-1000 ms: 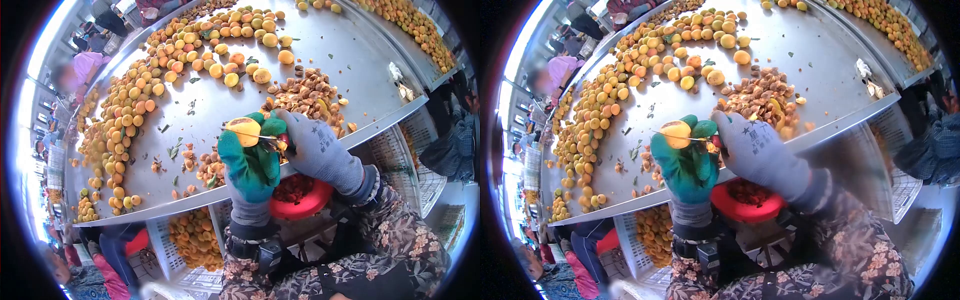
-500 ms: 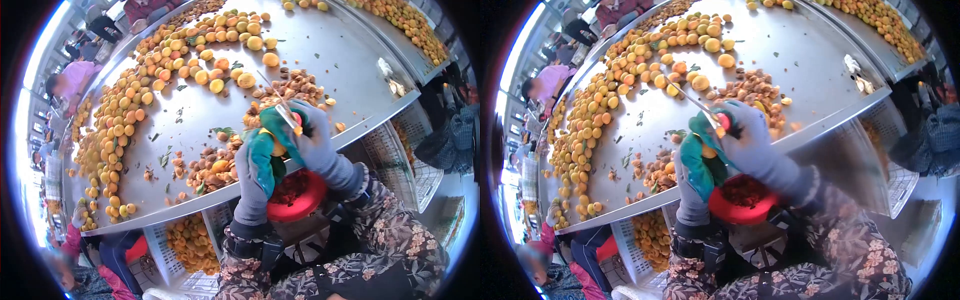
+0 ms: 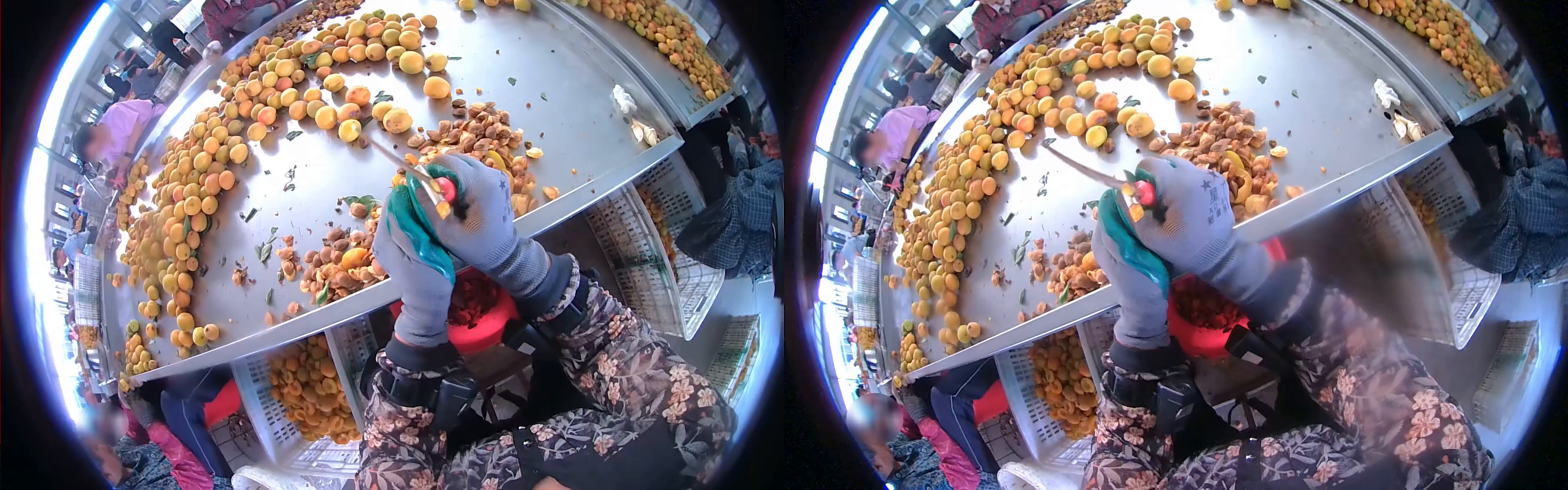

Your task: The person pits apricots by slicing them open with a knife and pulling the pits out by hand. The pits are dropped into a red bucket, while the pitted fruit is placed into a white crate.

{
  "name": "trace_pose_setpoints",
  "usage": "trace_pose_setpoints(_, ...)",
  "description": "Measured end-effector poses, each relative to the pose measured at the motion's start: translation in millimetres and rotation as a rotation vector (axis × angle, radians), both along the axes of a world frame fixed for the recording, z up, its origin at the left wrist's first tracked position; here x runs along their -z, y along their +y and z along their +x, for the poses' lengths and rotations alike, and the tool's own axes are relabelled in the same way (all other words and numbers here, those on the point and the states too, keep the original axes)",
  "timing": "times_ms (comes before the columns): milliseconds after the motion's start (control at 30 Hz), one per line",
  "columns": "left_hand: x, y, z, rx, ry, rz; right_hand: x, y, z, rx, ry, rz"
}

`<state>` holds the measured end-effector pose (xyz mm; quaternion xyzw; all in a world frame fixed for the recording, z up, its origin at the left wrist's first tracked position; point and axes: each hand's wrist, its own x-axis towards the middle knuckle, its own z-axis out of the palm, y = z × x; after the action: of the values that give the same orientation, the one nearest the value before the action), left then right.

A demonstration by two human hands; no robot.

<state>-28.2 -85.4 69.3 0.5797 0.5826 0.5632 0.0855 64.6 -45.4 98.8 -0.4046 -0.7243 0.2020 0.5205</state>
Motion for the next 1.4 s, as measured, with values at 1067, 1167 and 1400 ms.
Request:
trace_pose_setpoints(1067,-33,-1,-20,0.394,-1.720,-0.300,-25,3,2,-0.466,0.679,-0.208)
trace_pose_setpoints(1167,-27,-3,-13,0.560,-1.581,-0.327,-32,11,16,-0.531,0.719,-0.096)
trace_pose_setpoints(1400,-24,-6,5,0.653,-1.712,-0.418,-20,9,17,-0.249,0.401,0.336)
